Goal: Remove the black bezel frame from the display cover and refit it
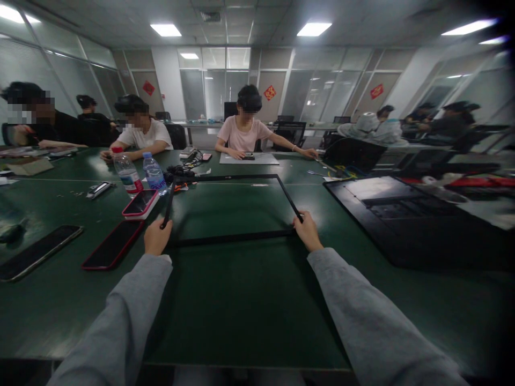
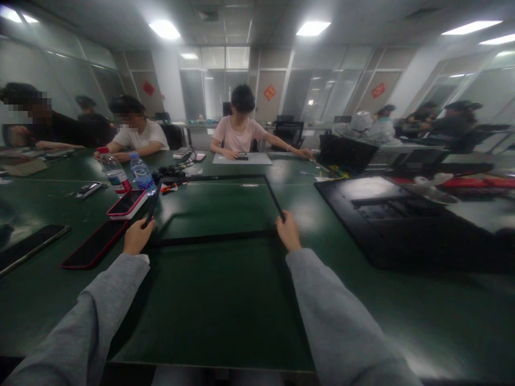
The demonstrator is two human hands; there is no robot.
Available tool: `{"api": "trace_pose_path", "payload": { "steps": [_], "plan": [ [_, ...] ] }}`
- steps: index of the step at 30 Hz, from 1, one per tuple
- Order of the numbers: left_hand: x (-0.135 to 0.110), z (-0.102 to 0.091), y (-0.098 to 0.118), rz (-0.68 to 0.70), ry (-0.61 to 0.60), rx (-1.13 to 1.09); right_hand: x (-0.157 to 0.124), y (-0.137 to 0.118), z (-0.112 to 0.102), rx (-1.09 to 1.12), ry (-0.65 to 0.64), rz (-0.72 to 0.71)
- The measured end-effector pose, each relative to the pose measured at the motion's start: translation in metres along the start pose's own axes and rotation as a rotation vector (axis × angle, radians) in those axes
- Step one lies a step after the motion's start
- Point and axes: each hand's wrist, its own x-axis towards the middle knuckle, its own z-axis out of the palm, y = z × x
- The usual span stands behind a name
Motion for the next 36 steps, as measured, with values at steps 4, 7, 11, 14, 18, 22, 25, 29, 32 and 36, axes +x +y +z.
{"api": "trace_pose_path", "payload": {
  "steps": [4,7,11,14,18,22,25,29,32,36],
  "plan": [
    [0.001,0.001,-0.002,0.052,-0.047,0.124,0.0,0.001,-0.001,-0.047,0.018,-0.005],
    [0.003,0.002,-0.003,0.065,-0.068,0.159,0.0,0.0,-0.001,-0.07,0.039,-0.017],
    [0.003,0.003,-0.006,0.084,-0.063,0.177,0.001,0.002,-0.001,-0.088,0.035,-0.02],
    [0.002,0.004,-0.007,0.116,-0.046,0.193,0.002,0.003,-0.001,-0.109,0.028,-0.026],
    [0.001,0.005,-0.008,0.154,-0.027,0.217,0.002,0.004,-0.002,-0.123,0.018,-0.02],
    [0.002,0.006,-0.01,0.167,-0.022,0.23,0.001,0.002,-0.002,-0.142,0.009,-0.012],
    [0.003,0.008,-0.011,0.172,-0.03,0.23,0.001,0.001,-0.002,-0.156,0.009,-0.031],
    [0.004,0.009,-0.012,0.178,-0.022,0.226,0.002,0.002,-0.002,-0.159,-0.001,-0.024],
    [0.004,0.009,-0.013,0.181,-0.013,0.236,0.002,0.001,-0.002,-0.148,-0.004,-0.017],
    [0.004,0.009,-0.013,0.191,-0.005,0.252,0.001,-0.001,-0.002,-0.151,0.012,-0.02]
  ]
}}
